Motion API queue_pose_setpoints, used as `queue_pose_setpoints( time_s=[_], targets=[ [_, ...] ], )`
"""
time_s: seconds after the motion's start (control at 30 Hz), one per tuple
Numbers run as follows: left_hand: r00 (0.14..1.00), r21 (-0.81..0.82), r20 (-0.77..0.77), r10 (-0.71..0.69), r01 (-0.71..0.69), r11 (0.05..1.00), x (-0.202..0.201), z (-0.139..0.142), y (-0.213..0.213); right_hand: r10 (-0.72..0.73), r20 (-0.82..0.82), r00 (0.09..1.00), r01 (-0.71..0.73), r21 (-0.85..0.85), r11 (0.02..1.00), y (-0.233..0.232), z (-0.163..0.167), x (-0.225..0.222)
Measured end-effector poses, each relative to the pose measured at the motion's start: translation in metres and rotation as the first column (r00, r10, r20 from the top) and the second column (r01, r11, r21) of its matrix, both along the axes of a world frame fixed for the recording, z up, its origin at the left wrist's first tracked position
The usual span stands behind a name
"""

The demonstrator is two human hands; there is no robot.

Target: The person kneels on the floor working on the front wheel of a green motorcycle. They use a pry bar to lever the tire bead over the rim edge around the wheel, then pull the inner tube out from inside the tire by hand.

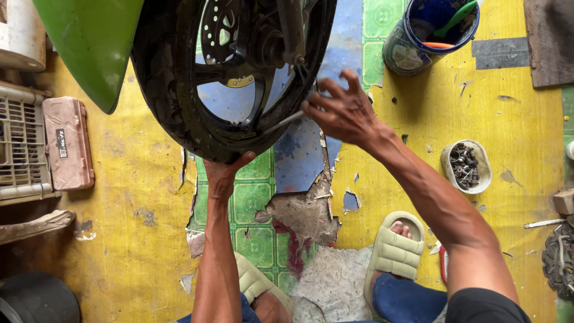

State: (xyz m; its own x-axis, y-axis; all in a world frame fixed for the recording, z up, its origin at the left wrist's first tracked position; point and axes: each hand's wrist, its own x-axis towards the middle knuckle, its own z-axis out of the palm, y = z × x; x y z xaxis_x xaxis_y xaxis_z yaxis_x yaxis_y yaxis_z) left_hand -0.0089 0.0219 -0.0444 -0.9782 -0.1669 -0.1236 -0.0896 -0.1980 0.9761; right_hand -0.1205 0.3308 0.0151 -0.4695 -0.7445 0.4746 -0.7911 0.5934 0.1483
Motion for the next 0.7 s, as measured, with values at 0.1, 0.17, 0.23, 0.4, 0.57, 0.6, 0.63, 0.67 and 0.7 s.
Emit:
queue_pose_setpoints(
  time_s=[0.1,0.17,0.23,0.4,0.57,0.6,0.63,0.67,0.7],
  targets=[
    [1.0,-0.006,0.014,0.016,-0.016,1.0,0.0,0.001,0.001,-0.069,0.033,0.997,0.073,-0.114,0.991,-0.004,-0.021,-0.024],
    [0.999,-0.026,0.027,0.027,-0.026,0.999,0.0,0.001,0.001,-0.085,0.075,0.993,0.094,-0.119,0.988,-0.007,-0.036,-0.036],
    [0.999,-0.09,-0.004,0.04,-0.04,0.995,0.001,-0.001,0.0,-0.102,0.118,0.988,0.114,-0.106,0.988,-0.015,-0.052,-0.053],
    [0.997,-0.024,-0.018,0.076,-0.076,0.997,0.003,-0.001,-0.003,-0.096,0.217,0.971,0.132,-0.153,0.979,-0.02,-0.096,-0.052],
    [0.991,-0.069,-0.085,0.101,-0.106,0.992,-0.006,0.022,-0.019,0.007,0.441,0.898,0.148,-0.317,0.937,-0.038,-0.118,-0.015],
    [0.991,-0.086,-0.084,0.108,-0.115,0.99,-0.008,0.031,-0.024,0.056,0.459,0.887,0.145,-0.391,0.909,-0.044,-0.119,-0.007],
    [0.991,-0.103,-0.072,0.111,-0.118,0.988,-0.011,0.042,-0.029,0.075,0.485,0.871,0.163,-0.43,0.888,-0.051,-0.118,0.0],
    [0.992,-0.119,-0.061,0.114,-0.121,0.985,-0.013,0.053,-0.031,0.095,0.509,0.856,0.181,-0.466,0.866,-0.058,-0.116,0.006],
    [0.991,-0.112,-0.063,0.119,-0.126,0.986,-0.014,0.063,-0.031,0.113,0.524,0.844,0.2,-0.502,0.841,-0.064,-0.114,0.01]
  ],
)
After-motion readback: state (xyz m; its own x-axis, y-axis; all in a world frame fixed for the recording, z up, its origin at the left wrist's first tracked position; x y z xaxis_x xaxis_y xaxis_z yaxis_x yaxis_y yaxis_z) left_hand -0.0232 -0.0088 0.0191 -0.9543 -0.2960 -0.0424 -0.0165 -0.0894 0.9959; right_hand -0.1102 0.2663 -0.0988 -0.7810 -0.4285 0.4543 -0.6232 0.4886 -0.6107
